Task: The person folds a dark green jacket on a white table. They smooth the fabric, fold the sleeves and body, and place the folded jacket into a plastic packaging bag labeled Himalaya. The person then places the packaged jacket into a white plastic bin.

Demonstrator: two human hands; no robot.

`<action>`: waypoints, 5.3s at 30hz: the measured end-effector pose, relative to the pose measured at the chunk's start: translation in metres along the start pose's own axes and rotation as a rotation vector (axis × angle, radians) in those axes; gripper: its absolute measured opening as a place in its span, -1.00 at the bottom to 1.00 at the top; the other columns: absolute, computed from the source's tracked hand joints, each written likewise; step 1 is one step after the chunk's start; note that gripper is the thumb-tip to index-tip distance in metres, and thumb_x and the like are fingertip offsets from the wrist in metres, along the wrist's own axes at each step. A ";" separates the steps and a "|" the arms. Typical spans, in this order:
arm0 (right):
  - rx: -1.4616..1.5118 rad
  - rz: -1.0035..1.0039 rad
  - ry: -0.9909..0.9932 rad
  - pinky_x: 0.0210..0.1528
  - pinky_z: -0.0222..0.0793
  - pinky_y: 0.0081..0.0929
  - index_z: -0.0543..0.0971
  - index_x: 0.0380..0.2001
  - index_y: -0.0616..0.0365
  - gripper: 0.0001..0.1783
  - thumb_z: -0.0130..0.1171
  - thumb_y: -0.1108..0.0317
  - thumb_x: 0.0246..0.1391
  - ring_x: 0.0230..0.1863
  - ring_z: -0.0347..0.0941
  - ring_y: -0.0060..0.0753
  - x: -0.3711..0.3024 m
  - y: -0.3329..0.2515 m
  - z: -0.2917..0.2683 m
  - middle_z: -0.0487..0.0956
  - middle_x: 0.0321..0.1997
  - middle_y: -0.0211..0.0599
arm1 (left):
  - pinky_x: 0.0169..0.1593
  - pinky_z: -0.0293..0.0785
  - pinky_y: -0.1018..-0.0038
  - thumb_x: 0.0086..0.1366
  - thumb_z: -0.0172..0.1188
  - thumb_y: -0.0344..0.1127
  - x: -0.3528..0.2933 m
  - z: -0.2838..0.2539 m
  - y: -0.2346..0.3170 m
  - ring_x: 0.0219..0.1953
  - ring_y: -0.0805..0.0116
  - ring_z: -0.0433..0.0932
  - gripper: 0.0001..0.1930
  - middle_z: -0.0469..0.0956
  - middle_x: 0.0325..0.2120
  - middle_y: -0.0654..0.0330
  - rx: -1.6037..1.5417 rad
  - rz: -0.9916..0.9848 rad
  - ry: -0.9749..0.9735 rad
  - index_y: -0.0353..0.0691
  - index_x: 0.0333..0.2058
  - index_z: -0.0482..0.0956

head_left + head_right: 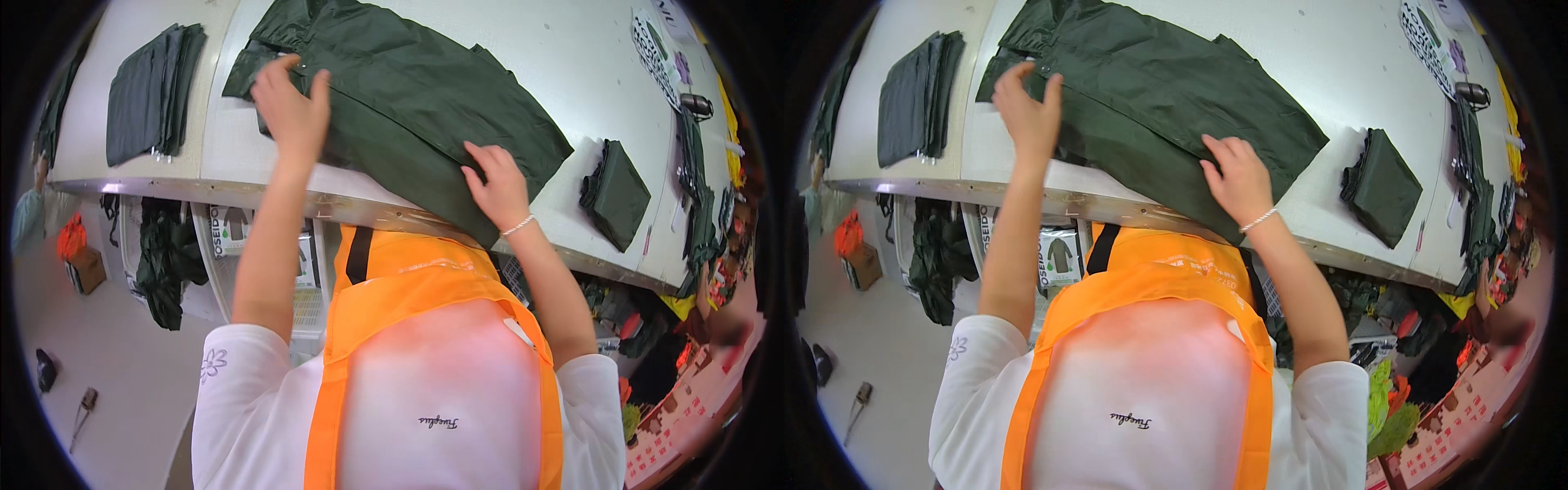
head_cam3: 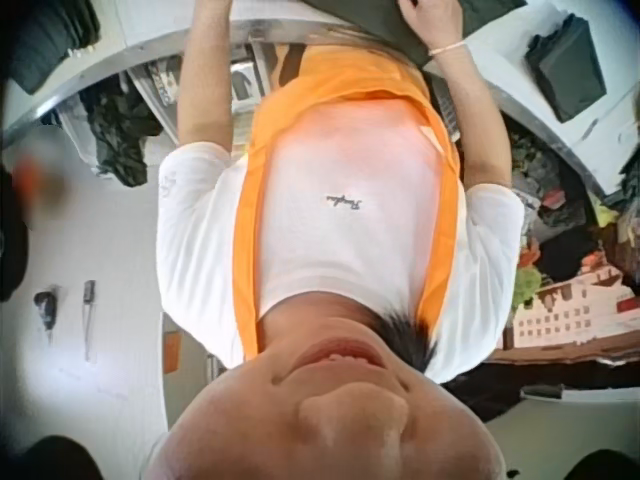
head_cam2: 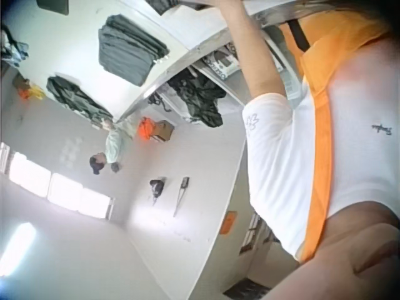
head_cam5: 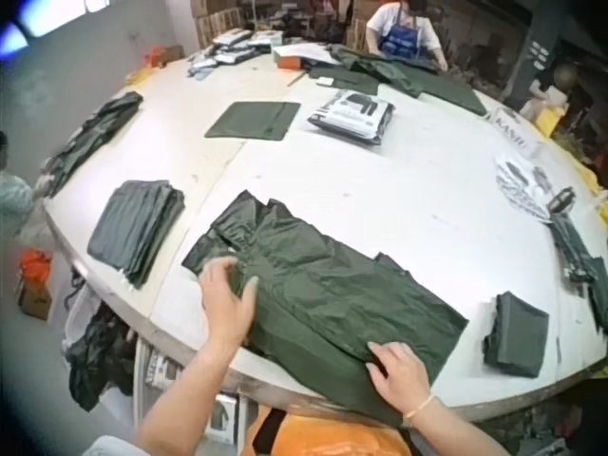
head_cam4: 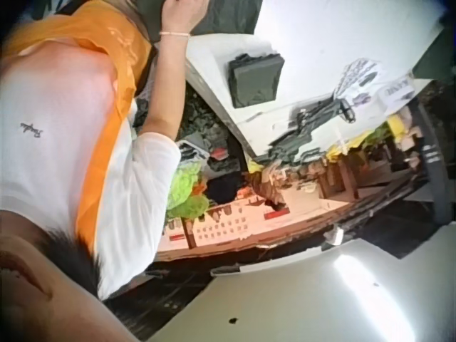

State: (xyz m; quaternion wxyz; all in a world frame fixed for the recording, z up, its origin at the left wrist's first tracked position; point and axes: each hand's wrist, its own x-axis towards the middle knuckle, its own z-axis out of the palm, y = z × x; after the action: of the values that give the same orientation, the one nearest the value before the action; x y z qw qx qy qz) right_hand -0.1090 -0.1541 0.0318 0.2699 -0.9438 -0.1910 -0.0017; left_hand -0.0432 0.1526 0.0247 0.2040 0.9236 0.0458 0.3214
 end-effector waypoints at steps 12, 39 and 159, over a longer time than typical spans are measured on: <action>0.343 0.102 -0.009 -0.29 0.44 -0.47 0.65 -0.40 0.19 -0.85 0.25 0.40 -0.09 -0.41 0.55 -0.28 0.040 0.008 0.034 0.61 -0.40 -0.20 | -0.23 0.47 0.49 0.02 0.41 -0.20 -0.132 0.001 0.120 -0.27 0.34 0.54 -0.44 0.53 -0.25 0.13 -1.094 -1.294 -0.171 -0.43 -0.10 0.41; 0.053 -0.238 -0.129 -0.08 0.37 -0.32 0.46 -0.14 0.21 -0.64 0.08 0.56 -0.12 -0.08 0.34 -0.12 -0.004 0.021 0.019 0.42 -0.15 -0.18 | -0.16 0.54 0.28 0.05 0.27 -0.56 -0.126 0.053 0.137 -0.24 0.11 0.55 -0.62 0.52 -0.21 -0.08 -1.167 -1.544 -0.172 -0.58 -0.14 0.42; 0.486 0.160 0.405 -0.27 0.44 -0.43 0.60 -0.38 0.22 -0.84 0.21 0.38 -0.05 -0.35 0.51 -0.20 -0.098 0.178 -0.043 0.57 -0.38 -0.23 | 0.11 0.31 0.38 0.10 0.33 -0.30 -0.132 0.064 0.293 -0.01 0.25 0.45 -0.49 0.49 -0.06 0.13 -1.229 -0.877 -0.657 -0.36 0.00 0.40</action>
State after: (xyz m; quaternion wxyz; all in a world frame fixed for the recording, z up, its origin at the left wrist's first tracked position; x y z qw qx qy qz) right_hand -0.1310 -0.3506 -0.0321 0.5189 -0.8443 -0.0535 -0.1226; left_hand -0.1218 -0.1655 0.0227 0.7831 0.5925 0.1564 -0.1064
